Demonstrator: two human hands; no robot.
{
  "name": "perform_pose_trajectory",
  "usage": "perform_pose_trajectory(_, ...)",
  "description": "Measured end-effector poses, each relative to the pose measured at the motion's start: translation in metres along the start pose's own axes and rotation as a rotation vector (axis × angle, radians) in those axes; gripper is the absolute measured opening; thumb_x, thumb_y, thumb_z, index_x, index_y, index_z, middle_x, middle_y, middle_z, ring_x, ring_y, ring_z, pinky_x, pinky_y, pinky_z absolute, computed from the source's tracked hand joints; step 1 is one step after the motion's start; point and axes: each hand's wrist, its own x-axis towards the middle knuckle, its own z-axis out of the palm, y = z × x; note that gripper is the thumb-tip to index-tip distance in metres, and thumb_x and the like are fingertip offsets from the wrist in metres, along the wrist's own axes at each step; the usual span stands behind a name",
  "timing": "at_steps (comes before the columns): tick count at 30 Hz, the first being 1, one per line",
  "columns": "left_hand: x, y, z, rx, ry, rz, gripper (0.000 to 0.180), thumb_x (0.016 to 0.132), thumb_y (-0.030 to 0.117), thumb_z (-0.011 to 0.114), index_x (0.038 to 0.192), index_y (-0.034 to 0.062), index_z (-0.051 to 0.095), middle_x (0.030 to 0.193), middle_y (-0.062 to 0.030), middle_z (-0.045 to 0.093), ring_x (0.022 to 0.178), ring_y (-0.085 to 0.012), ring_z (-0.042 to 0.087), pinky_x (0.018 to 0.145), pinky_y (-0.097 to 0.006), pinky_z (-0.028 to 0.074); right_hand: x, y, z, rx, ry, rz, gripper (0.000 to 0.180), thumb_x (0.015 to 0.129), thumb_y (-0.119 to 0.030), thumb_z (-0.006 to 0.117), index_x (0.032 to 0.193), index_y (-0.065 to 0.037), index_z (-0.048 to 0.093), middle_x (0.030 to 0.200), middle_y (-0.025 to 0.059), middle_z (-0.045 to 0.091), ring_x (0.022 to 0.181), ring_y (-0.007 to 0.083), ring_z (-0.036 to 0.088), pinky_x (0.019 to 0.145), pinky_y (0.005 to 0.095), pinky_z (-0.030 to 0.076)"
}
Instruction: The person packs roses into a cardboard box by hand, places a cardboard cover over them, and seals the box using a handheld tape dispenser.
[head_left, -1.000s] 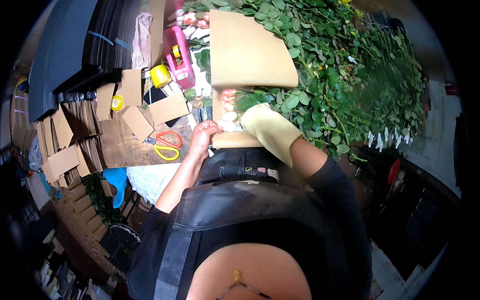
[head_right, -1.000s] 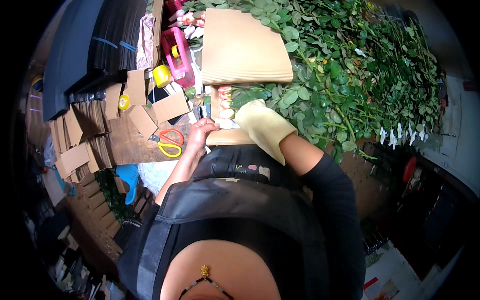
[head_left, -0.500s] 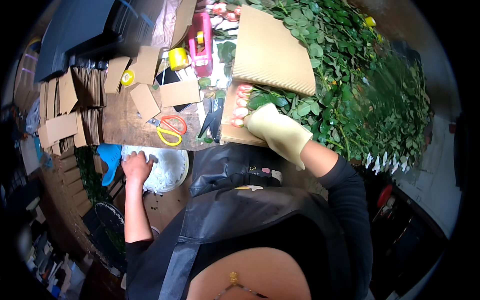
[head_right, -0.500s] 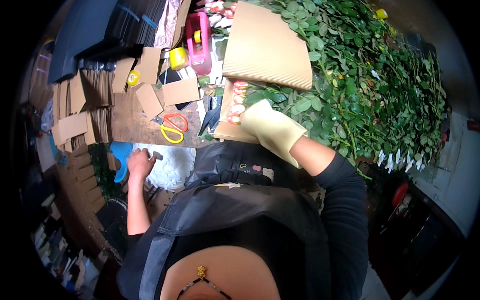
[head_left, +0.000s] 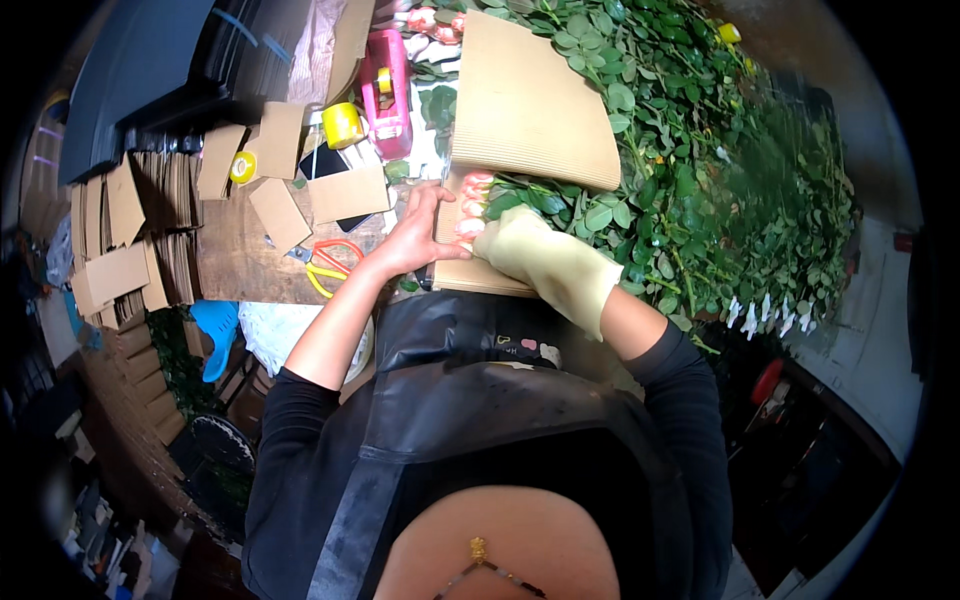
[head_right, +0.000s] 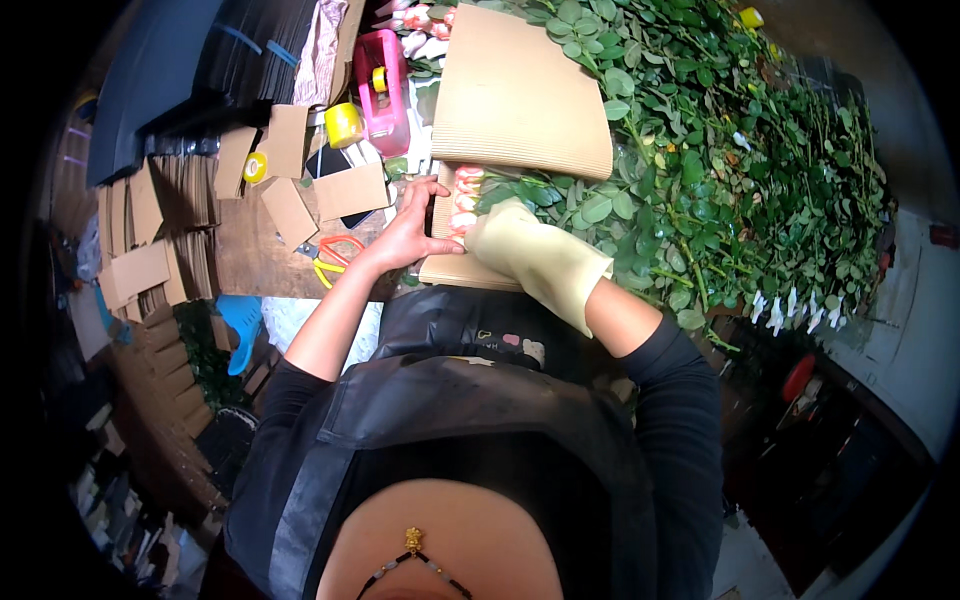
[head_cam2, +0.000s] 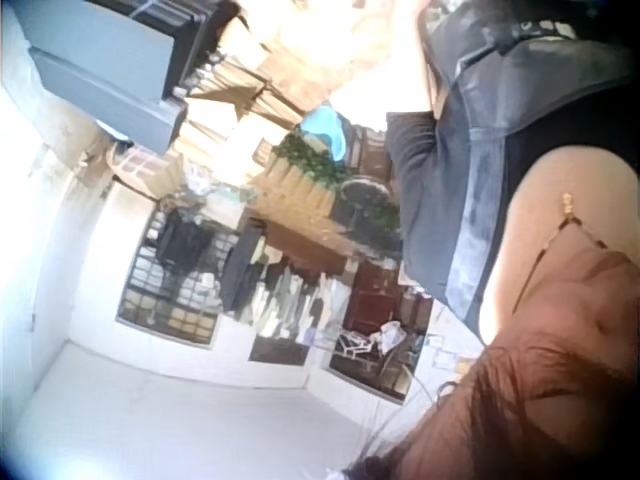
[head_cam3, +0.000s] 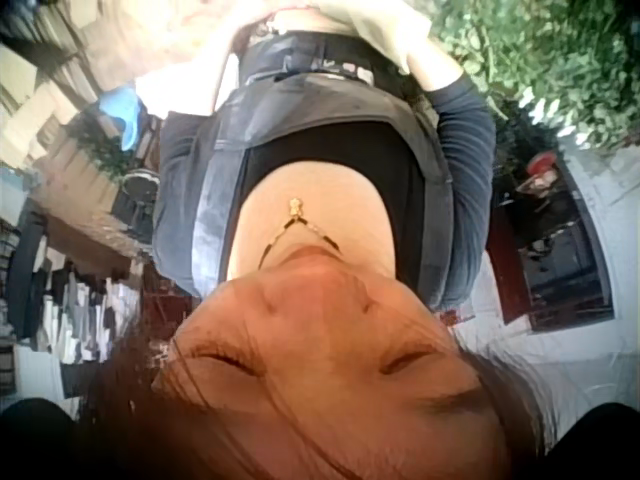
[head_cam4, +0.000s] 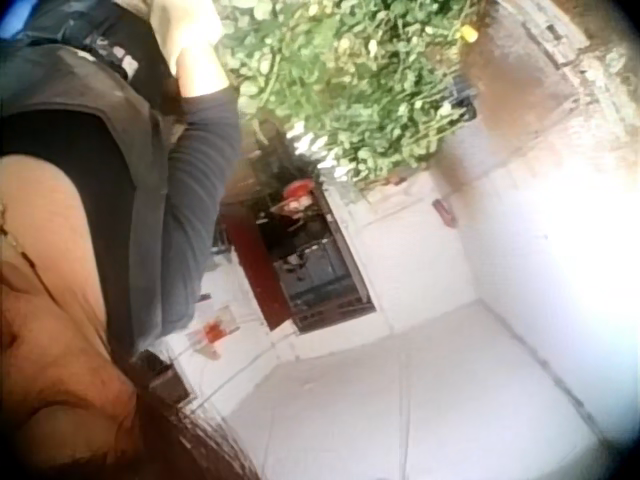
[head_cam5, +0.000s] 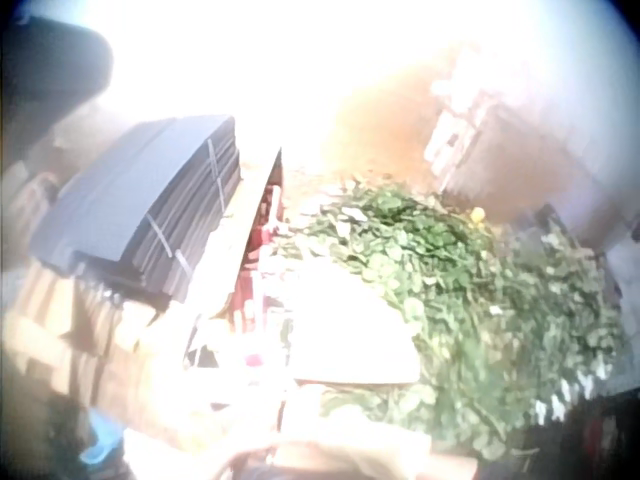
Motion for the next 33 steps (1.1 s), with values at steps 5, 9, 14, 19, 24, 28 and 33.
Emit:
perform_pose_trajectory(5, 0.008, -0.009, 0.005, 0.095, -0.085, 0.017, 0.091, 0.069, 0.036, 0.095, 0.14, 0.0134, 0.042, 0.155, -0.0275, 0.026, 0.149, -0.0469, 0.022, 0.123, -0.051, 0.024, 0.01, 0.013, 0.011, 0.096, -0.106, 0.001, 0.032, 0.095, -0.019, 0.063, 0.123, -0.007, 0.073, 0.118, 0.013, 0.075, 0.107, 0.0332, 0.074, 0.087, 0.0464, 0.06)
perform_pose_trajectory(9, 0.009, -0.007, 0.0, 0.098, -0.112, -0.01, 0.096, 0.069, 0.038, 0.094, 0.146, 0.0153, 0.04, 0.157, -0.0293, 0.023, 0.151, -0.0477, 0.019, 0.124, -0.052, 0.021, -0.018, 0.014, 0.022, 0.48, 0.167, 0.186, 0.034, 0.097, -0.027, 0.059, 0.121, -0.006, 0.071, 0.111, 0.0139, 0.076, 0.1, 0.0361, 0.075, 0.085, 0.0485, 0.059)
perform_pose_trajectory(14, 0.011, 0.0, 0.0, 0.104, -0.13, 0.007, 0.098, 0.07, 0.04, 0.093, 0.149, 0.0167, 0.039, 0.156, -0.0309, 0.022, 0.15, -0.0489, 0.019, 0.124, -0.053, 0.021, 0.005, 0.013, 0.03, 0.521, 0.117, 0.366, 0.045, 0.103, -0.045, 0.051, 0.13, -0.012, 0.063, 0.093, 0.013, 0.075, 0.083, 0.0369, 0.072, 0.081, 0.0491, 0.057)
perform_pose_trajectory(19, 0.009, -0.009, 0.002, 0.117, -0.113, 0.016, 0.1, 0.07, 0.043, 0.093, 0.15, 0.0176, 0.038, 0.157, -0.0324, 0.021, 0.15, -0.0497, 0.018, 0.124, -0.054, 0.022, 0.005, 0.017, 0.029, 0.618, 0.165, 0.258, 0.051, 0.102, -0.041, 0.05, 0.145, -0.015, 0.052, 0.086, 0.0121, 0.074, 0.082, 0.0363, 0.073, 0.076, 0.0489, 0.055)
perform_pose_trajectory(24, 0.01, -0.009, 0.002, 0.112, -0.124, 0.017, 0.1, 0.071, 0.044, 0.093, 0.151, 0.0194, 0.038, 0.158, -0.0343, 0.018, 0.151, -0.0506, 0.016, 0.123, -0.055, 0.022, 0.016, 0.009, 0.041, 0.404, 0.243, 0.274, 0.045, 0.101, -0.033, 0.049, 0.139, -0.01, 0.057, 0.093, 0.0162, 0.075, 0.087, 0.0375, 0.073, 0.081, 0.0516, 0.053)
perform_pose_trajectory(28, 0.021, -0.011, 0.001, -0.081, -0.096, -0.101, 0.082, 0.074, 0.042, 0.092, 0.142, 0.0155, 0.054, 0.157, -0.0318, 0.025, 0.15, -0.0461, 0.024, 0.123, -0.052, 0.025, 0.018, 0.005, 0.034, 0.415, 0.228, 0.278, 0.039, 0.104, -0.027, 0.045, 0.134, -0.008, 0.062, 0.102, 0.0166, 0.075, 0.093, 0.0374, 0.072, 0.085, 0.0548, 0.051)
perform_pose_trajectory(33, 0.004, -0.007, 0.022, 0.048, 0.165, 0.034, 0.071, 0.075, 0.038, 0.091, 0.135, 0.0159, 0.06, 0.15, -0.0288, 0.039, 0.145, -0.045, 0.036, 0.119, -0.051, 0.032, -0.018, 0.01, 0.035, 0.457, 0.539, 0.299, 0.033, 0.104, -0.031, 0.052, 0.124, -0.008, 0.064, 0.101, 0.0159, 0.074, 0.092, 0.0352, 0.072, 0.083, 0.0493, 0.053)
